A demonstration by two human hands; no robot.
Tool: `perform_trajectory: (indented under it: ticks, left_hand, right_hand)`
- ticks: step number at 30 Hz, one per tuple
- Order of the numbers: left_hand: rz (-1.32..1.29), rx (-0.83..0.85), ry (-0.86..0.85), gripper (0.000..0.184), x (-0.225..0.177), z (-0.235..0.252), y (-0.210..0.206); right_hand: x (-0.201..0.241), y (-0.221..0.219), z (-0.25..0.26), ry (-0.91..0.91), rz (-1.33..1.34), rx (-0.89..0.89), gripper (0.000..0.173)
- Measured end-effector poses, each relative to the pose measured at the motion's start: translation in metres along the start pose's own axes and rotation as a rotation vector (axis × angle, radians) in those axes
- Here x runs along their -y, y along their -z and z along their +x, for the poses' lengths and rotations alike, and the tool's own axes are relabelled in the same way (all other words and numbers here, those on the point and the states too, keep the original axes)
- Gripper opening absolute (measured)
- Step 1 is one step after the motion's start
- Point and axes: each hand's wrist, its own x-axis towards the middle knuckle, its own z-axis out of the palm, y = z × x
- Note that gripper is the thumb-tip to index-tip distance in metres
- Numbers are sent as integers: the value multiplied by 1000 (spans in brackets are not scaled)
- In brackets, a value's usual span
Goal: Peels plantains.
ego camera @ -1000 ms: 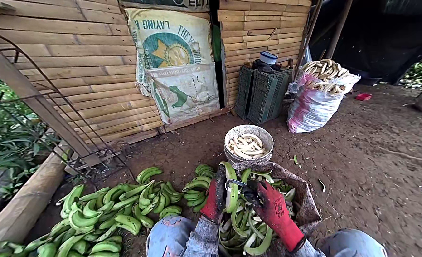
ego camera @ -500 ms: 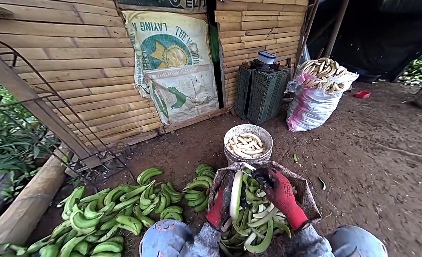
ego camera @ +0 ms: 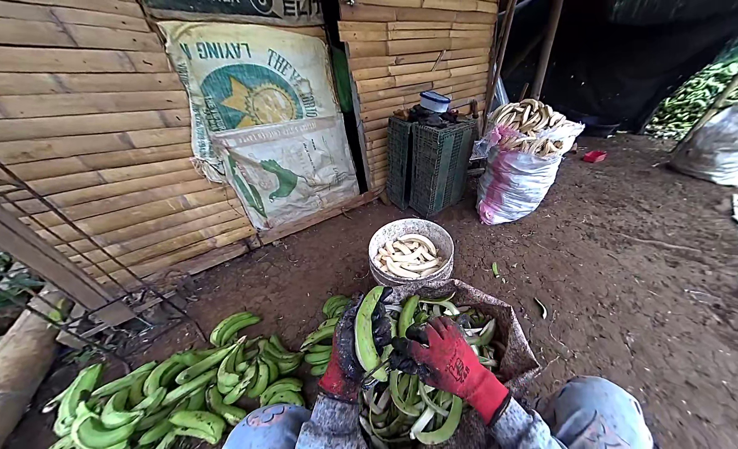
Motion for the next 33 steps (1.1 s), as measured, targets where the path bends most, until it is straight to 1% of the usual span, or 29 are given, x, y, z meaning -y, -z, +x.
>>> perform_trajectory:
  ticks: [2, 3, 4, 5, 8, 9, 10, 11, 12, 13, 14, 15, 16, 17, 18, 19, 20, 21, 22, 23, 25, 26, 27, 28, 30, 32, 33]
  left_hand:
    - [112, -93, -62, 62, 3, -2, -5]
    - [186, -135, -120, 56, 9, -4, -5]
    - [256, -153, -166, 49, 15, -6, -4]
    - [292, -157, -187, 47, 22, -7, -3]
    - [320, -131, -182, 43, 39, -7, 11]
    - [315, -136, -168, 44, 41, -8, 12]
    - [258, -166, -135, 49, 40, -6, 5]
    - [156, -161, -65, 56, 36, -5, 0]
    - [67, -145, -2, 63, 31, -3, -1]
    - [-10, -125, 38, 65, 27, -1, 1]
    - [-64, -111, 43, 63, 26, 1, 3]
    - [-67, -107, 8, 57, 25, 3, 5]
    - [-45, -101, -45, 53, 25, 3, 7]
    - [-67, -101, -43, 53, 26, 6, 6]
    - [-78, -91, -16, 55, 27, 7, 4]
    - [-67, -77, 3, 54, 29, 7, 3]
    - [-19, -79, -5, 50, 32, 6, 3]
    - [64, -99, -48, 45, 35, 4, 3]
    - [164, -118, -91, 40, 38, 0, 4]
    - [223, -120, -99, 38, 41, -4, 3]
    - [279, -133, -104, 38, 45, -7, -1]
    - [380, -136, -156, 36, 44, -8, 2]
    - [511, -127, -216, 36, 39, -10, 4]
    - [623, -171, -291, 35, 36, -8, -3]
    - [781, -309, -486, 34, 28, 3, -22]
    - [892, -321, -687, 39, 19, 26, -31]
    - [947, -313, -758, 42, 14, 44, -33]
  right_hand:
    - [6, 4, 10, -44, -22, -2, 38]
    - [9, 7, 16, -126, 0, 13, 41]
    - [11, 11, 22, -257, 59, 53, 42]
    - [9, 13, 27, -412, 128, 90, 41]
    - [-18, 9, 31, -824, 215, 170, 39]
    - [-29, 8, 29, -919, 219, 181, 38]
    - [-40, 8, 26, -972, 238, 165, 38]
    - [-47, 8, 21, -973, 274, 113, 37]
    - [-51, 9, 17, -924, 326, 53, 36]
    - [-51, 11, 12, -836, 397, 15, 35]
    - [-50, 15, 7, -716, 483, 11, 33]
    - [-47, 21, 4, -582, 585, 65, 31]
    - [-43, 27, 3, -453, 674, 160, 29]
    - [-38, 31, 3, -357, 723, 263, 27]
    - [-33, 34, 2, -304, 722, 343, 28]
    - [-30, 34, 1, -287, 685, 384, 29]
    - [-27, 32, -2, -302, 623, 391, 30]
    - [-25, 28, -4, -335, 550, 349, 32]
    - [-24, 22, -5, -380, 462, 253, 33]
    - [-23, 17, -5, -448, 371, 147, 34]
    - [-26, 14, 0, -662, 223, 13, 38]
    - [-30, 18, 4, -783, 199, -13, 41]
    - [-38, 20, 4, -867, 191, -55, 41]
    - [-44, 24, 2, -902, 206, -119, 40]
    - [-51, 31, -2, -872, 262, -251, 35]
    - [-51, 33, -3, -832, 321, -330, 33]
    - [-51, 33, -3, -827, 367, -354, 32]
